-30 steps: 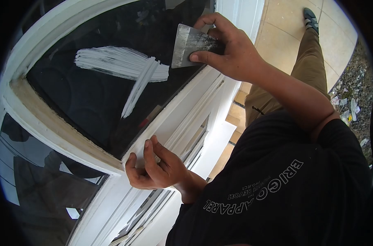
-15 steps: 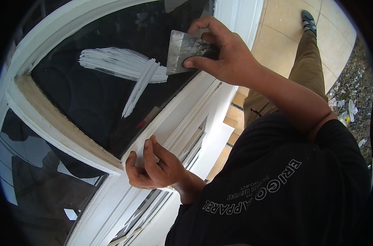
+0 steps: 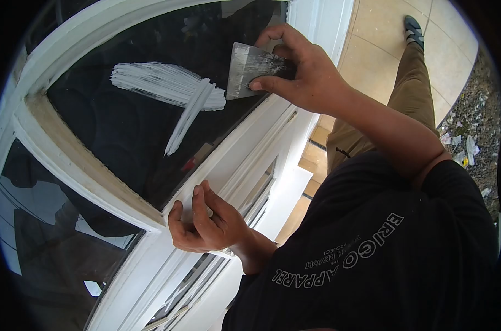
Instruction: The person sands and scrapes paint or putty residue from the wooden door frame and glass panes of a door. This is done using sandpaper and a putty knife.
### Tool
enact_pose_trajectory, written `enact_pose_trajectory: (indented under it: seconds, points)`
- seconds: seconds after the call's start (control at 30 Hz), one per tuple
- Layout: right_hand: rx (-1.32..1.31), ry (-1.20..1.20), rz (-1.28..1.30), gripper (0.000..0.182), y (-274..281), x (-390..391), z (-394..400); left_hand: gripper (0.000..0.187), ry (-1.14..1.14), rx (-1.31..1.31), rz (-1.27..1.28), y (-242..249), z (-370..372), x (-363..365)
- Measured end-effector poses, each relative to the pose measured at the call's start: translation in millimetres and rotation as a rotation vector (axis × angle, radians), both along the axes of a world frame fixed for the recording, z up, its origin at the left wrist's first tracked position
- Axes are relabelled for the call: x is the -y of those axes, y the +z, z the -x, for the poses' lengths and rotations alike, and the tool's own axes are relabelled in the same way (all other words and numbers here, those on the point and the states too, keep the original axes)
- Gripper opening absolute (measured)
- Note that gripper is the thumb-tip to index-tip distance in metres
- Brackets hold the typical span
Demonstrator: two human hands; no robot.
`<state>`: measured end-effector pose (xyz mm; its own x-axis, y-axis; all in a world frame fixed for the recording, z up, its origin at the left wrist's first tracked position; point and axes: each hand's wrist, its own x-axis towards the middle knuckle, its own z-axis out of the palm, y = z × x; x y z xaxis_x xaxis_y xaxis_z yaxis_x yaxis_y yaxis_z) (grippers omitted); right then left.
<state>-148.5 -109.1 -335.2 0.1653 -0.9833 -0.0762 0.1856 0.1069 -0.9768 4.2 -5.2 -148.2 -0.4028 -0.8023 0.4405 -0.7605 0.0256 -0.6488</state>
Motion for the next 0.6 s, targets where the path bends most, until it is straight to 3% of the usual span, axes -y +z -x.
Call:
enact_pose_trajectory:
  seconds: [0.6]
  points:
    - [0.051, -0.040, 0.034, 0.059, 3.9, -1.9, -2.9, 0.017, 0.012, -0.007, 0.032, -2.3, 2.8, 1.4]
